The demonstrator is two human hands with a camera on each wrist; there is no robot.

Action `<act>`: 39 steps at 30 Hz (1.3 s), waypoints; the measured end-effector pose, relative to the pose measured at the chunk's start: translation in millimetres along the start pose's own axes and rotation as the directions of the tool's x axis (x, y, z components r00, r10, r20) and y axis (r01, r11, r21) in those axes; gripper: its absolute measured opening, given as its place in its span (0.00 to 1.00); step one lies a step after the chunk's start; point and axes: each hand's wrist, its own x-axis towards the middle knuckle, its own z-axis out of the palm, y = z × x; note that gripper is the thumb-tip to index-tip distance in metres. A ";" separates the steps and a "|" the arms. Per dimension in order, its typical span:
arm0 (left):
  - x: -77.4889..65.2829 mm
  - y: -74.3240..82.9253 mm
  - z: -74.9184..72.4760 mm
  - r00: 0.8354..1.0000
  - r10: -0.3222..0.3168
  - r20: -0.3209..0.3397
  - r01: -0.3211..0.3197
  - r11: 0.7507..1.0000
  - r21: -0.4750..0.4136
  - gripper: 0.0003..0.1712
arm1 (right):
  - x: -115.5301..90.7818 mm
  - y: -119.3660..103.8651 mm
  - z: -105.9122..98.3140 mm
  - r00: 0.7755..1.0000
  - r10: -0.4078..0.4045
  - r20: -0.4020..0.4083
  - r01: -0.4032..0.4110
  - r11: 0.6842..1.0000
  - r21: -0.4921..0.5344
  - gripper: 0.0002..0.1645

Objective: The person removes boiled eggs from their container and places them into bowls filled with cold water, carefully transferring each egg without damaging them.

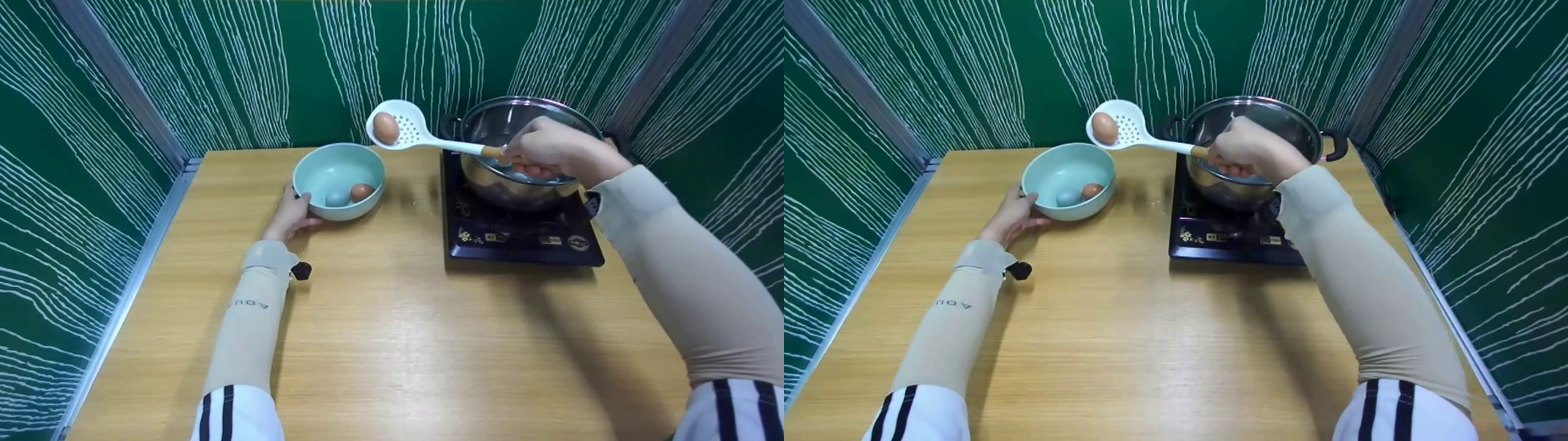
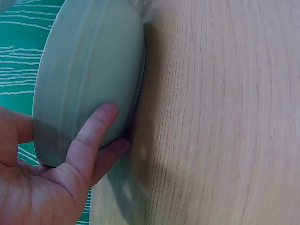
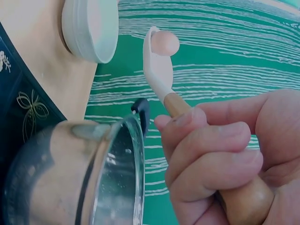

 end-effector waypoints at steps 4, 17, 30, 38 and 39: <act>-0.3 -0.6 -0.8 1.000 0.006 0.019 -0.006 1.000 -0.008 0.38 | 4.7 -1.9 10.1 1.000 -0.017 -0.001 0.017 1.000 -0.003 0.18; -0.3 -0.8 0.0 1.000 0.005 -0.005 -0.005 1.000 -0.006 0.38 | 12.4 -2.9 45.1 0.999 -0.047 0.010 0.047 0.999 -0.016 0.16; -1.5 1.7 -0.1 1.000 -0.013 -0.009 0.013 1.000 0.004 0.39 | 24.1 -1.1 75.2 0.998 -0.044 0.036 0.047 0.997 -0.067 0.16; -2.5 1.0 -0.3 0.999 -0.036 -0.008 0.036 0.999 0.026 0.38 | 38.2 4.8 89.2 0.999 -0.049 0.018 0.051 0.995 -0.084 0.19; -2.6 1.0 -0.5 0.999 -0.037 -0.007 0.037 0.999 0.026 0.38 | 40.0 5.0 90.2 0.999 -0.050 0.013 0.051 0.994 -0.092 0.18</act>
